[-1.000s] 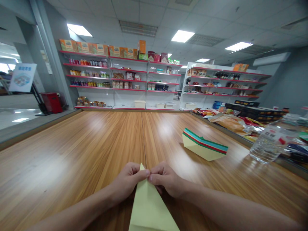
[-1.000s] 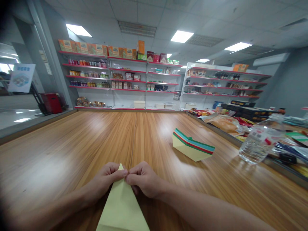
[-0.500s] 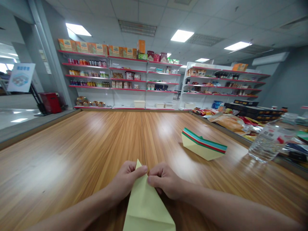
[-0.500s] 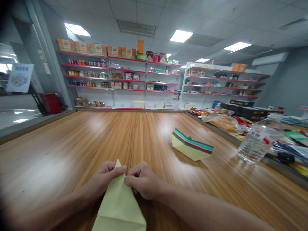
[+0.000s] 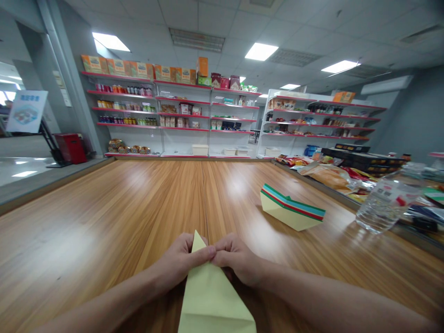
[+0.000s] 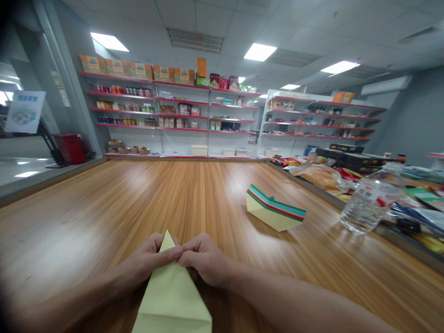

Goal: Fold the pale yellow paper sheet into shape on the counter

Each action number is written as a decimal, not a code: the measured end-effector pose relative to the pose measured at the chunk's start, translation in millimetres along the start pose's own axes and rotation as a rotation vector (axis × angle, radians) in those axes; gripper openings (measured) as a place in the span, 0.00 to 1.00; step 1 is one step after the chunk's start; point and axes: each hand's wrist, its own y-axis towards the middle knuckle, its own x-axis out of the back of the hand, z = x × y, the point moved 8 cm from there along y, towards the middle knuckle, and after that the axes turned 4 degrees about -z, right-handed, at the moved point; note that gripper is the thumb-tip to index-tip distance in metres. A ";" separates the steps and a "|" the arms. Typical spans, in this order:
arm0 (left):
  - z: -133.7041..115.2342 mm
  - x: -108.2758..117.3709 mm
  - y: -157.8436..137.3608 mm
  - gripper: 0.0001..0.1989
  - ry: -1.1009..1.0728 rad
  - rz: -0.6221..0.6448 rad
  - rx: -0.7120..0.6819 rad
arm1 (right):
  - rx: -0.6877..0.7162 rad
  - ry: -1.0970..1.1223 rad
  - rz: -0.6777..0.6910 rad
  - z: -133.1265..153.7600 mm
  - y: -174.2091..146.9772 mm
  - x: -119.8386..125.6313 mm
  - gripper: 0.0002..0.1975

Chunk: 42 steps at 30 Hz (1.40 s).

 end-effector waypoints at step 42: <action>7.7 15.4 -3.1 0.14 -0.165 -0.241 0.025 | 0.015 -0.016 -0.050 2.4 0.6 8.1 0.15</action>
